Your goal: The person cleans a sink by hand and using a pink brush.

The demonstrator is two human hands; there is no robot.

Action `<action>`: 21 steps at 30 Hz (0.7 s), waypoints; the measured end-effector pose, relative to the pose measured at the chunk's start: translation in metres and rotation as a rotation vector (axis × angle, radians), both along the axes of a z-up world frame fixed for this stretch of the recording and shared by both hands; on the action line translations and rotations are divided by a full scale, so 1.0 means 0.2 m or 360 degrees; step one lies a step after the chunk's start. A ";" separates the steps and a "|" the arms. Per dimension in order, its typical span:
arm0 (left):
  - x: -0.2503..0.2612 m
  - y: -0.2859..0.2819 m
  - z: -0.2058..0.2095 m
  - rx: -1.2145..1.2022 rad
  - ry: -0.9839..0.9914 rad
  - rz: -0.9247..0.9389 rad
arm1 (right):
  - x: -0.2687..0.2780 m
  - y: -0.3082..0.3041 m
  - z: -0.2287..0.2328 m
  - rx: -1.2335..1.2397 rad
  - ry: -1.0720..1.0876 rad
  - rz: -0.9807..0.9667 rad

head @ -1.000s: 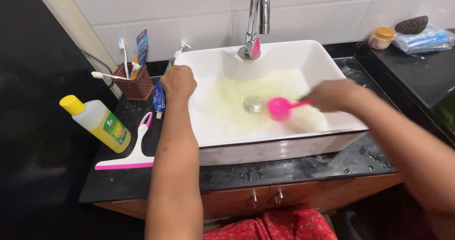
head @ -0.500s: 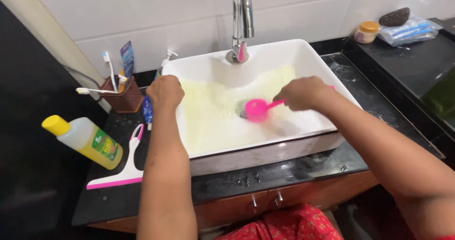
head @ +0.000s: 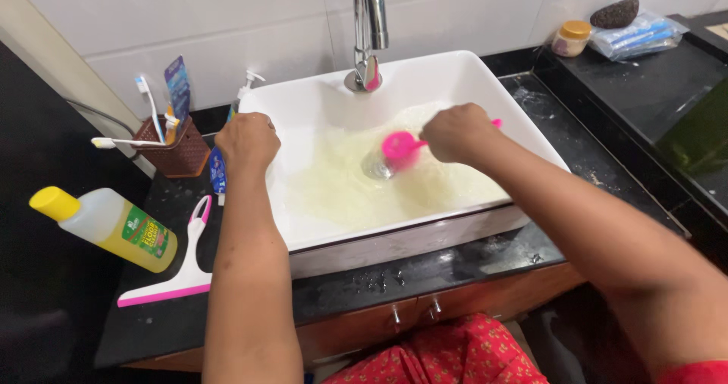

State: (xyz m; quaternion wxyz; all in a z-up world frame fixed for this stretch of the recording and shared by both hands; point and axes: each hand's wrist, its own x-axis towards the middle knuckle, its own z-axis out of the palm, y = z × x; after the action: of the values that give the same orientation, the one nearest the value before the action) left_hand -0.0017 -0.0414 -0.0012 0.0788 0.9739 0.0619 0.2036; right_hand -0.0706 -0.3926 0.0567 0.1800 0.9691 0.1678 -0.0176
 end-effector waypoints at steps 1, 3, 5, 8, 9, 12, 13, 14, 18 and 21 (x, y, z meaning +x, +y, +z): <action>0.00 0.00 -0.01 0.0018 -0.0007 -0.0002 | 0.03 0.03 -0.03 0.0024 -0.0012 0.0030; -0.01 0.01 0.00 0.0056 -0.0032 -0.0003 | 0.05 0.04 -0.06 0.0058 -0.0052 0.0116; -0.02 0.01 -0.01 0.0053 -0.0034 -0.0007 | 0.01 0.02 -0.08 0.0086 -0.0092 0.0223; -0.02 0.01 0.01 0.0013 -0.0017 0.0006 | -0.04 -0.10 -0.02 0.0019 0.0065 0.0020; -0.02 0.00 0.01 -0.0012 -0.0001 0.0011 | -0.04 -0.11 -0.02 0.0026 0.0032 0.0028; -0.01 -0.01 0.01 0.0014 0.0012 0.0000 | -0.02 -0.09 -0.08 0.0098 -0.0019 0.0014; -0.01 0.00 0.00 0.0025 0.0004 -0.0005 | 0.02 -0.04 -0.10 0.0165 -0.0010 -0.0013; -0.01 0.00 0.00 0.0036 -0.0004 -0.0005 | 0.05 0.00 -0.12 0.0232 -0.0001 -0.0034; -0.03 0.01 0.00 0.0040 -0.0036 0.0011 | 0.06 0.09 -0.06 0.0356 0.0168 -0.0015; -0.02 0.00 0.00 0.0022 -0.0033 0.0002 | -0.07 0.08 0.03 0.0292 0.0370 -0.0029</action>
State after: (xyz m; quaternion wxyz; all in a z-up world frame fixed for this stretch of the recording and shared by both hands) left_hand -0.0060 -0.0418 -0.0007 0.0724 0.9723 0.0604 0.2141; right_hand -0.0853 -0.3757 0.0618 0.0697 0.9744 0.1795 -0.1161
